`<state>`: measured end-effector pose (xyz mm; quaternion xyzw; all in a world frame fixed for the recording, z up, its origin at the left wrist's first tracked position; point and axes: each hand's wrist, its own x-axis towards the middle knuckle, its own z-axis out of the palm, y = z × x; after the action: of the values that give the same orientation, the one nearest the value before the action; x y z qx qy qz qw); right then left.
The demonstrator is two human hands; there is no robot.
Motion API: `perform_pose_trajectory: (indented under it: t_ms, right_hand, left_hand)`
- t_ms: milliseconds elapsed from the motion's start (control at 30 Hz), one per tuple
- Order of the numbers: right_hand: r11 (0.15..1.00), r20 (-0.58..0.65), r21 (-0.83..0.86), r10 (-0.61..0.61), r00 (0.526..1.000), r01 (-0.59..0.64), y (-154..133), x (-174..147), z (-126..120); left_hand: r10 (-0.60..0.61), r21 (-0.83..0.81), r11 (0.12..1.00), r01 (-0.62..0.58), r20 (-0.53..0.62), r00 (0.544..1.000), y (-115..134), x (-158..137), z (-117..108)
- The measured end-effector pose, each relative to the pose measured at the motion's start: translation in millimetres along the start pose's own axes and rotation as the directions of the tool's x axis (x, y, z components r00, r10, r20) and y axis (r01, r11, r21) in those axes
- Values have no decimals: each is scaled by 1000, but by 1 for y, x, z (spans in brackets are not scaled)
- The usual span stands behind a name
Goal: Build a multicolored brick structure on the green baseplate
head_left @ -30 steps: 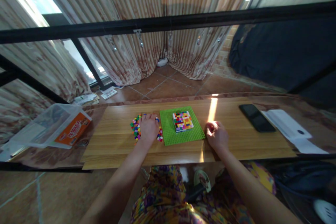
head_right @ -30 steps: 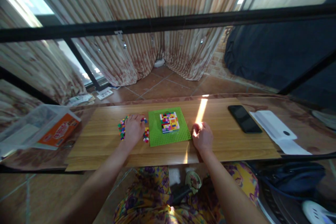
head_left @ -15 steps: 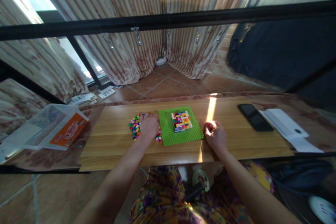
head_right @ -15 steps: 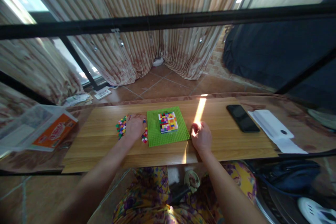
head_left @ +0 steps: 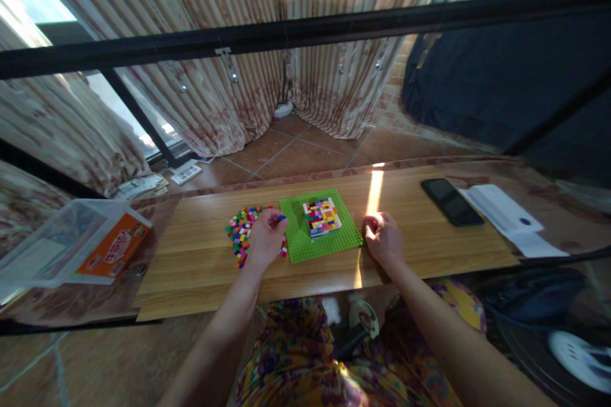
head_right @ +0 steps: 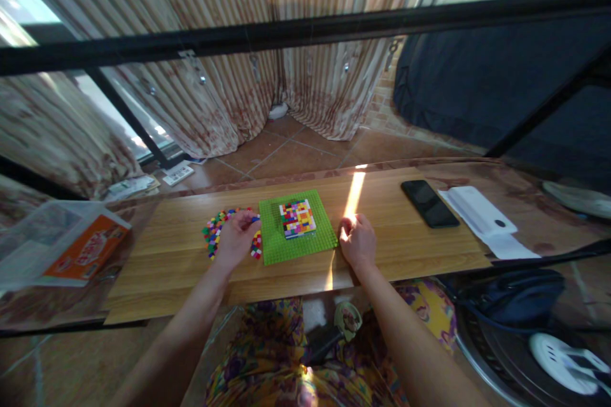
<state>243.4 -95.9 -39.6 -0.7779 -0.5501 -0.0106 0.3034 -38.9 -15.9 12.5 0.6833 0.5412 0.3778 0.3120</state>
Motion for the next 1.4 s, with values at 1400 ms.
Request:
perform_pose_trajectory:
  t_ms: [1400]
  right_hand:
    - [1000, -4, 9, 14, 1000, -14, -5, 0, -3]
  left_hand:
    - [-266, -570, 744, 348, 225, 937, 26, -26, 19]
